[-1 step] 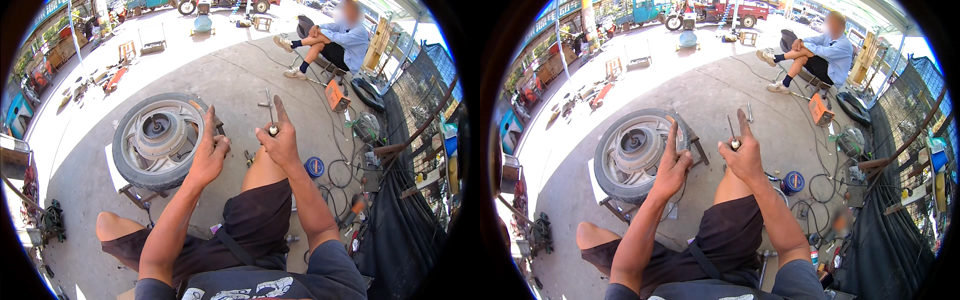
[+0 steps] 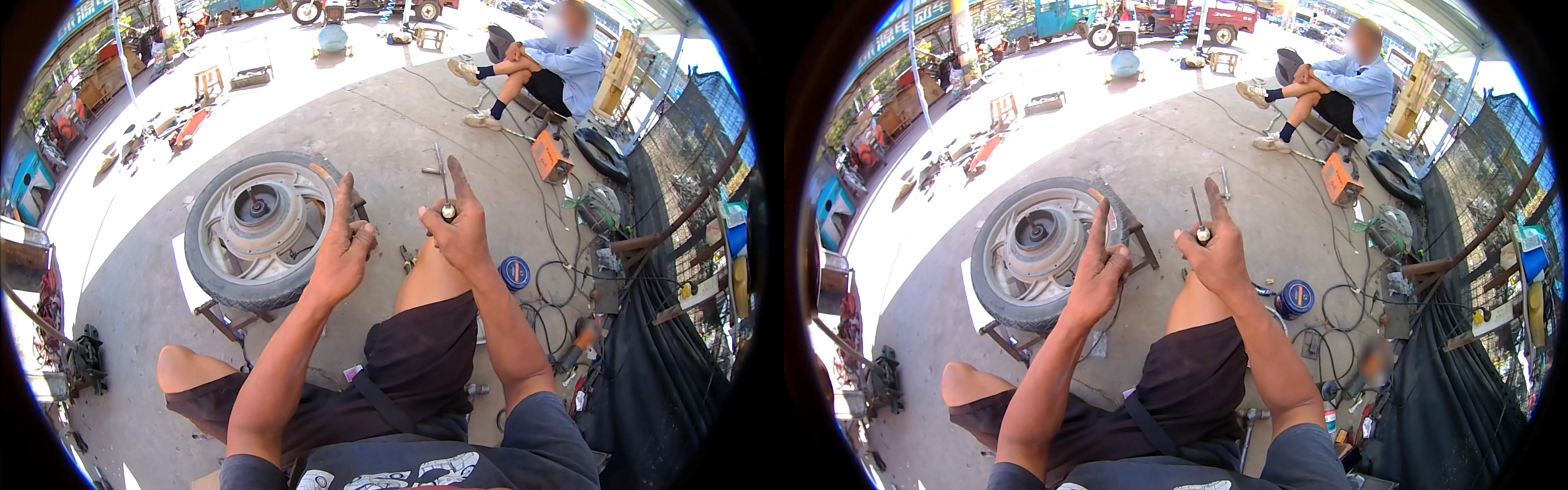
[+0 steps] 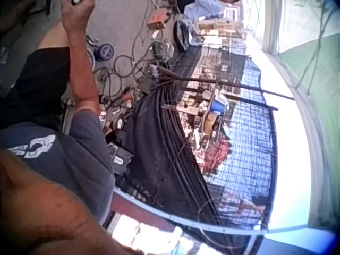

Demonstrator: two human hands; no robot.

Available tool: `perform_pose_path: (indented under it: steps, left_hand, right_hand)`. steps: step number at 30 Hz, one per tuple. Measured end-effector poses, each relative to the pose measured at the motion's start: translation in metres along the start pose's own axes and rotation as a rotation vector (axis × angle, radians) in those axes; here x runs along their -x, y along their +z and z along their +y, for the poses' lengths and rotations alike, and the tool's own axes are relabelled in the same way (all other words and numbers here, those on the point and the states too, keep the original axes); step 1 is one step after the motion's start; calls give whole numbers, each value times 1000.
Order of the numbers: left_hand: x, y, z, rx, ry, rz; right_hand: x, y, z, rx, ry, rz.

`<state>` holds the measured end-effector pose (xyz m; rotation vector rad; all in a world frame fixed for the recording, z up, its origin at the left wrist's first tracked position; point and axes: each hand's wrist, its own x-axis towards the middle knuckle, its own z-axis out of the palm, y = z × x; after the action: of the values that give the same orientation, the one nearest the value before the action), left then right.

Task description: The person is repairing a motorcycle tire by removing the hub cap, hammering the hub, and using pliers to adjust components inside the wheel. The person works on the tire while sitting on the ground in an outdoor workshop.

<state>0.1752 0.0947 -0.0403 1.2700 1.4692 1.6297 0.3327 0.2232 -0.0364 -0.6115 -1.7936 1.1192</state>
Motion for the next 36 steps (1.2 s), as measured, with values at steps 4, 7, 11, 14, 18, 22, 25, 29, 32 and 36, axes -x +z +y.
perform_pose_path:
  steps: [4,7,11,14,18,22,25,29,32,36]
  left_hand:
    - [8,6,4,4,13,-36]
    - [9,10,2,2,20,-60]
    - [11,10,-5,32,-10,-46]
    - [13,4,-12,39,-51,-15]
    - [17,-6,-23,45,-37,24]
    - [21,-12,-24,89,-50,58]
    - [24,-15,-19,59,-103,61]
    - [27,-18,-28,67,-100,77]
    - [28,-21,-29,61,-109,87]
    - [31,-22,-19,41,-132,98]
  right_hand:
    - [2,-3,-10,-185,161,-58]
    - [2,0,-15,-231,227,-76]
    - [-4,2,-13,-126,157,-124]
    - [-23,-4,-18,85,-44,-102]
    - [-52,-19,-33,241,-178,44]
    - [-66,-37,-17,354,-46,103]
    - [-55,-25,1,382,90,16]
    - [-40,1,-18,308,-1,-223]
    - [-51,-4,-62,261,-167,-202]
    - [-82,-49,-98,260,-259,127]
